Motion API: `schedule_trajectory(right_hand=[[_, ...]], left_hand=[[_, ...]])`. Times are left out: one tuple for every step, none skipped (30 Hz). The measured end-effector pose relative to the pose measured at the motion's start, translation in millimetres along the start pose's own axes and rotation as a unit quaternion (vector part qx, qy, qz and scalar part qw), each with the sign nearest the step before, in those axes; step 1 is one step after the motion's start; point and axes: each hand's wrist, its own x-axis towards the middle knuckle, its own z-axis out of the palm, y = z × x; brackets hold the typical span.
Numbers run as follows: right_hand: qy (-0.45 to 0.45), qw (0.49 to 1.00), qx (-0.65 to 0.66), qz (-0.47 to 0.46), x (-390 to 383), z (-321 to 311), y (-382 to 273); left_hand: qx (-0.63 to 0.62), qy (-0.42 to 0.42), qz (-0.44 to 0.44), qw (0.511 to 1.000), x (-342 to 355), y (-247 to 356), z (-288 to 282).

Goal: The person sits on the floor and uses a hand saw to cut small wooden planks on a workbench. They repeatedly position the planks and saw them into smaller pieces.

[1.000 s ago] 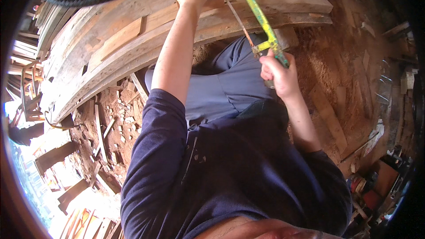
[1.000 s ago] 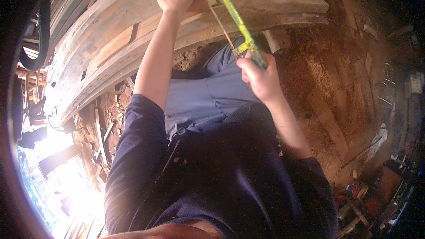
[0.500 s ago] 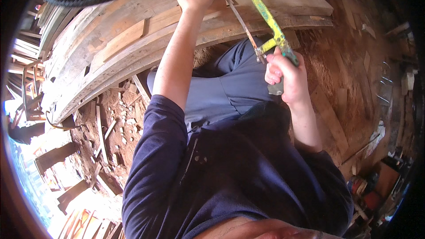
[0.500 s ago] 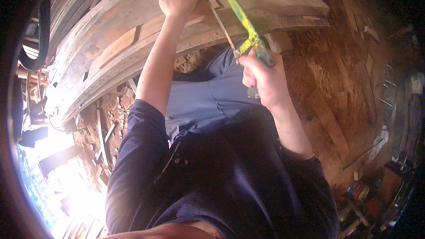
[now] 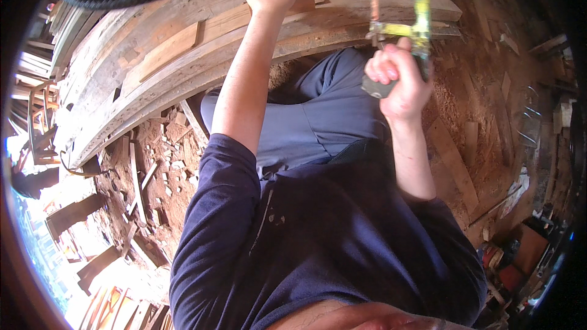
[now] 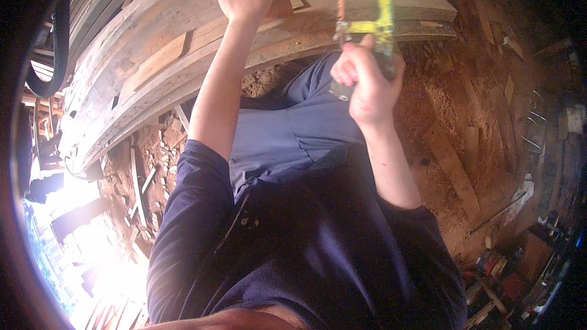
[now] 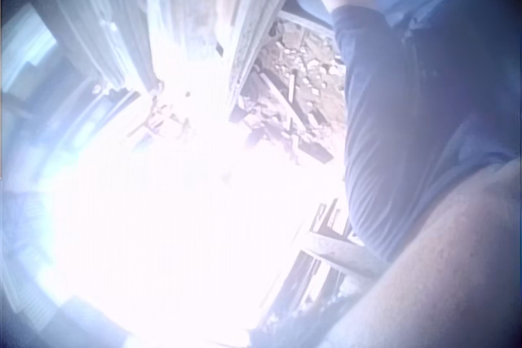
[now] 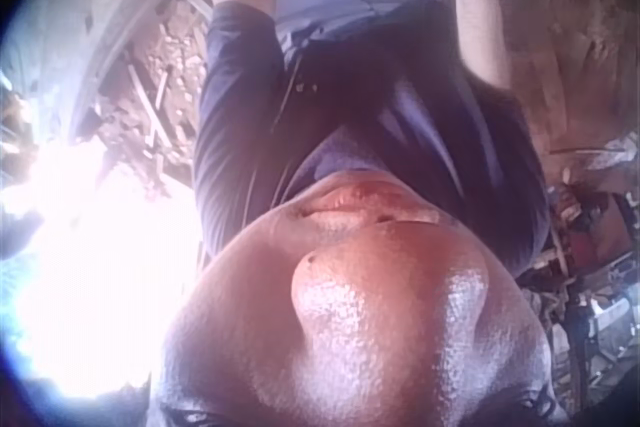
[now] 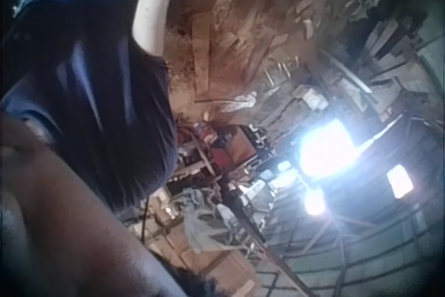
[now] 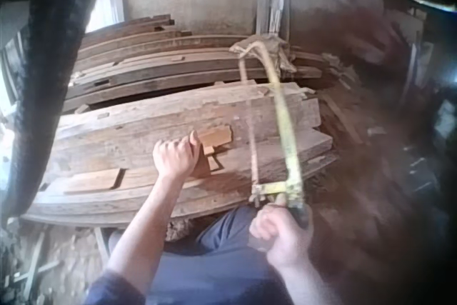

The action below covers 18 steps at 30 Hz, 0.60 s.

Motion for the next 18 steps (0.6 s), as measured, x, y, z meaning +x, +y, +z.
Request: schedule_trajectory(right_hand=[[0.002,0.999,0.038,0.021,1,1,11],[0.015,0.999,0.014,0.032,0,2,23],[0.005,0.998,0.012,0.054,0,3,35],[0.009,0.996,0.018,0.091,-3,5,47],[0.042,0.990,0.013,0.136,-4,6,56],[0.013,0.994,0.013,0.108,-3,6,60],[0.004,0.996,0.003,0.094,-1,5,63],[0.008,0.995,-0.021,0.094,1,5,63],[0.004,0.996,-0.001,0.084,4,4,61],[-0.011,0.997,-0.001,0.074,8,3,57],[-0.012,0.998,-0.007,0.069,12,3,52],[-0.028,0.998,0.004,0.057,15,3,49],[-0.024,0.998,-0.004,0.059,18,3,46],[-0.025,0.998,-0.007,0.060,20,4,44],[-0.028,0.998,-0.004,0.053,21,5,45],[-0.023,0.998,-0.004,0.066,21,6,46],[-0.017,0.995,-0.011,0.096,21,6,49],[-0.012,0.993,-0.013,0.120,20,6,53]], left_hand=[[-0.004,0.001,0.000,1.000,0,0,-1],[-0.003,0.001,0.004,1.000,0,0,-1],[-0.002,0.002,0.007,1.000,0,-1,-1],[0.000,0.003,0.012,1.000,0,-1,-1],[-0.006,0.011,0.013,1.000,0,-1,-1],[-0.011,0.018,0.015,1.000,0,-1,-1],[-0.015,0.025,0.015,0.999,0,-2,-1],[-0.015,0.018,0.008,1.000,0,-1,-1],[-0.016,0.010,0.001,1.000,-1,-1,0],[-0.019,0.001,-0.005,1.000,0,-1,1],[-0.011,-0.004,-0.004,1.000,0,-1,1],[-0.004,-0.009,-0.003,1.000,0,-1,2],[0.002,-0.013,-0.002,1.000,0,-1,3],[0.002,-0.015,-0.002,1.000,0,-1,4],[0.002,-0.016,-0.003,1.000,0,-2,4],[0.004,-0.018,-0.004,1.000,0,-2,4],[-0.002,-0.015,-0.006,1.000,0,-3,4],[-0.008,-0.012,-0.008,1.000,0,-3,4]])
